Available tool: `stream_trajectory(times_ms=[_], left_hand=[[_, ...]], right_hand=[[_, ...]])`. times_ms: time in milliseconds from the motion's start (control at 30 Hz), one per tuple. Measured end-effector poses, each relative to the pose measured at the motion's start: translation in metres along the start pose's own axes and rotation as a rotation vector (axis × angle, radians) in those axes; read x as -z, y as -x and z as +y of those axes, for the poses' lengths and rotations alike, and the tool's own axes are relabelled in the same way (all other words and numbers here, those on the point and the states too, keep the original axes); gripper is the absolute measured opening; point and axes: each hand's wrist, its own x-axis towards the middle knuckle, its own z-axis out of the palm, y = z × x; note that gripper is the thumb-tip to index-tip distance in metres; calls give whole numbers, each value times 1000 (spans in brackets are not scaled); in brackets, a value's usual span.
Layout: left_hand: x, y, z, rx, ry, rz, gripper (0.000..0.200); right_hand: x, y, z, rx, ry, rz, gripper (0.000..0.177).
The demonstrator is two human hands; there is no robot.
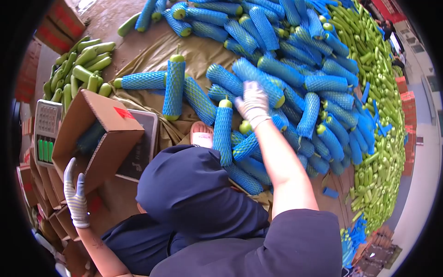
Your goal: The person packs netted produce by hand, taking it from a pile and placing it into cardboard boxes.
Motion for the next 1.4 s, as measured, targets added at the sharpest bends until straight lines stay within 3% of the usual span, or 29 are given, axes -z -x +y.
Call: stream_trajectory(times_ms=[67,133,167,233,267,333,400,467,600,667,733,800,833,867,900,933,1000,1067,1133,1200,1267,1300,1400], left_hand=[[-4,-5,-4,63,83,42,45],[-7,-13,-5,74,70,18,45],[-9,-17,-2,77,79,18,45],[-11,-22,5,101,116,24,45],[-12,-23,6,109,111,12,45],[-13,-27,7,92,163,31,44],[-14,-29,6,101,163,27,44],[-14,-32,9,112,166,51,44],[-8,-35,37,79,-104,-228,43],[-10,-31,25,-56,-167,-216,43],[-9,-28,17,-95,-151,-183,43],[-3,-27,10,-123,-151,-183,40],[-5,-24,5,-94,-154,-184,38],[-6,-21,3,-67,-152,-191,37],[-1,-19,6,-5,-177,-238,37],[-8,-15,-7,-49,-169,-193,38],[3,-15,-1,58,-194,-340,43],[11,-8,-3,41,-168,-289,42],[18,-9,-10,14,-106,-215,36],[31,-11,-13,11,-29,-128,30],[41,-14,-21,-56,61,126,22],[45,-17,-29,-62,121,262,22],[47,-25,-61,-47,362,523,26]], right_hand=[[-47,31,-32,-284,-272,-253,74],[-140,46,-29,-657,-576,-445,67],[-137,48,-33,-666,-577,-460,67],[-116,52,-44,-857,-1090,-548,64],[-139,59,-30,-823,-1257,-491,62],[-122,58,-12,-884,-1683,-482,62],[-58,48,-15,-987,-1998,-283,63],[10,33,-20,-686,-2275,-364,65],[128,-22,-101,-160,-2411,-243,80],[185,-40,-164,308,-2209,-278,89],[226,-31,-242,483,-2090,-360,92],[256,-37,-300,667,-1488,-623,59],[255,-31,-343,825,-1541,-523,47],[246,-37,-380,1121,-1227,-161,60],[237,-35,-409,1131,-1096,-377,63],[222,-33,-432,1187,-957,-365,64],[181,-38,-467,1324,-581,-340,57],[160,-39,-488,1331,-154,-486,59],[155,-37,-501,1390,30,-478,56],[160,-44,-500,1396,-234,-341,49],[194,-55,-485,1251,-421,-259,40],[191,-67,-470,1221,-586,-120,36],[211,-80,-417,981,-523,-99,32]])
